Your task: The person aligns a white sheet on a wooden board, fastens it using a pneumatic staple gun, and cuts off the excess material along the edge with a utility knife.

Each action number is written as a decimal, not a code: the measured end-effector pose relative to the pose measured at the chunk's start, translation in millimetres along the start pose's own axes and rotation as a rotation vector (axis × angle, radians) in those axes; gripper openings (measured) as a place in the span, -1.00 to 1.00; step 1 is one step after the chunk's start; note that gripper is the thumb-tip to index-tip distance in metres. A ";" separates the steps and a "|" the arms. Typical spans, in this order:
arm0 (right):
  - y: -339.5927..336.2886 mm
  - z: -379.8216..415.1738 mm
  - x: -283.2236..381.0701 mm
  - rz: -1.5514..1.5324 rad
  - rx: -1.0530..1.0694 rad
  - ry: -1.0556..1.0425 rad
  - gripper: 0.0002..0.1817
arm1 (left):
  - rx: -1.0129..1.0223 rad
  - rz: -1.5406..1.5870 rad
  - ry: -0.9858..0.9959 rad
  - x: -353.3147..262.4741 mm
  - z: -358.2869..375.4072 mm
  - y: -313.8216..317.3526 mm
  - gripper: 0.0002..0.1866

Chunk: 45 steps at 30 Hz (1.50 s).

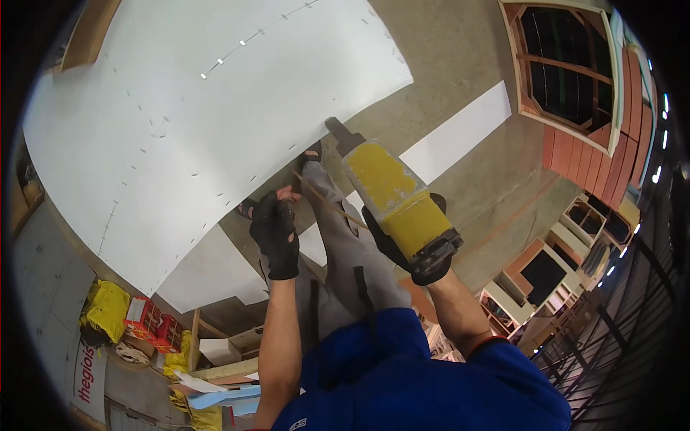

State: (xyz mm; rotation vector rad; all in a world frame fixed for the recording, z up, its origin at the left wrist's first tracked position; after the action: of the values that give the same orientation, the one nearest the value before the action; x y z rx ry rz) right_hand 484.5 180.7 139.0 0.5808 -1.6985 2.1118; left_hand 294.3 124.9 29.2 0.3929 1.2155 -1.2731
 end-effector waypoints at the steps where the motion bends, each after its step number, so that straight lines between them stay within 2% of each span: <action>1: -2.4 -1.5 -2.9 0.043 0.018 -0.041 -0.79 | -0.005 0.000 0.001 -3.4 -0.7 4.0 -0.79; 5: -18.6 -9.7 -7.9 -0.082 0.013 -0.012 -0.80 | 0.012 0.058 -0.005 -15.9 -1.1 14.4 -0.79; 7: -26.0 -16.3 -11.6 -0.245 0.045 -0.071 -0.58 | 0.021 0.096 -0.022 -17.9 0.0 19.0 -0.79; 8: -29.9 -18.7 -15.0 -0.249 0.034 -0.063 -0.58 | 0.017 0.135 -0.049 -18.3 1.4 21.0 -0.79; 10: -37.1 -22.2 -20.9 -0.142 0.015 -0.173 -0.59 | 0.038 0.134 -0.034 -20.7 2.3 25.4 -0.79; 16: -39.0 -27.5 -33.4 -0.317 -0.002 -0.033 -0.61 | 0.065 0.099 -0.019 -22.2 -0.7 33.7 -0.78; 23: -43.1 -31.2 -46.6 -0.266 0.014 -0.026 -0.60 | 0.066 0.003 0.081 -20.4 -5.2 42.0 -0.79; 25: -35.3 -30.9 -55.9 -0.202 -0.006 0.038 -0.78 | 0.067 0.022 0.023 -28.8 -5.3 44.6 -0.79; 26: -36.4 -33.6 -58.5 -0.003 -0.098 -0.171 -0.80 | 0.069 0.041 -0.038 -32.9 -5.2 45.8 -0.79; 27: -37.4 -36.0 -60.8 -0.005 -0.098 -0.171 -0.80 | 0.068 0.039 -0.038 -33.0 -5.6 46.4 -0.79; 29: -41.2 -41.4 -62.7 -0.182 -0.107 -0.047 -0.81 | 0.072 0.069 0.009 -33.8 -6.1 47.8 -0.79; 30: -41.4 -41.8 -64.1 -0.183 -0.107 -0.047 -0.81 | 0.072 0.068 0.010 -34.5 -5.9 49.2 -0.79; 32: -39.3 -41.1 -67.9 -0.325 -0.073 0.107 -0.82 | 0.059 0.067 -0.022 -37.7 -6.0 51.5 -0.79; 36: -49.7 -46.4 -67.3 -0.192 -0.092 0.036 -0.82 | 0.053 0.026 0.022 -41.3 -8.4 54.8 -0.79; 38: -53.6 -48.8 -64.0 -0.061 -0.207 -0.054 -0.82 | 0.052 0.007 -0.019 -48.2 -8.3 56.8 -0.71; 45: -43.3 -45.1 -67.0 -0.079 -0.219 0.000 -0.82 | 0.089 0.069 -0.014 -55.6 -9.2 62.4 -0.72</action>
State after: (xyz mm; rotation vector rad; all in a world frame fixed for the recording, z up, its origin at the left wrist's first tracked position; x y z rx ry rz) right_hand 560.1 231.9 130.8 0.5716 -1.8445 1.8415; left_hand 353.7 180.9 49.3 0.4859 1.1268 -1.2720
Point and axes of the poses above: each hand's wrist, its own z-axis away from the middle knuckle, its own y-axis out of the palm, x = y × z, the point moved 1 cm from there along -z, towards the middle knuckle, and after that the axes turned 7 degrees about -x, right-handed, at the moved point
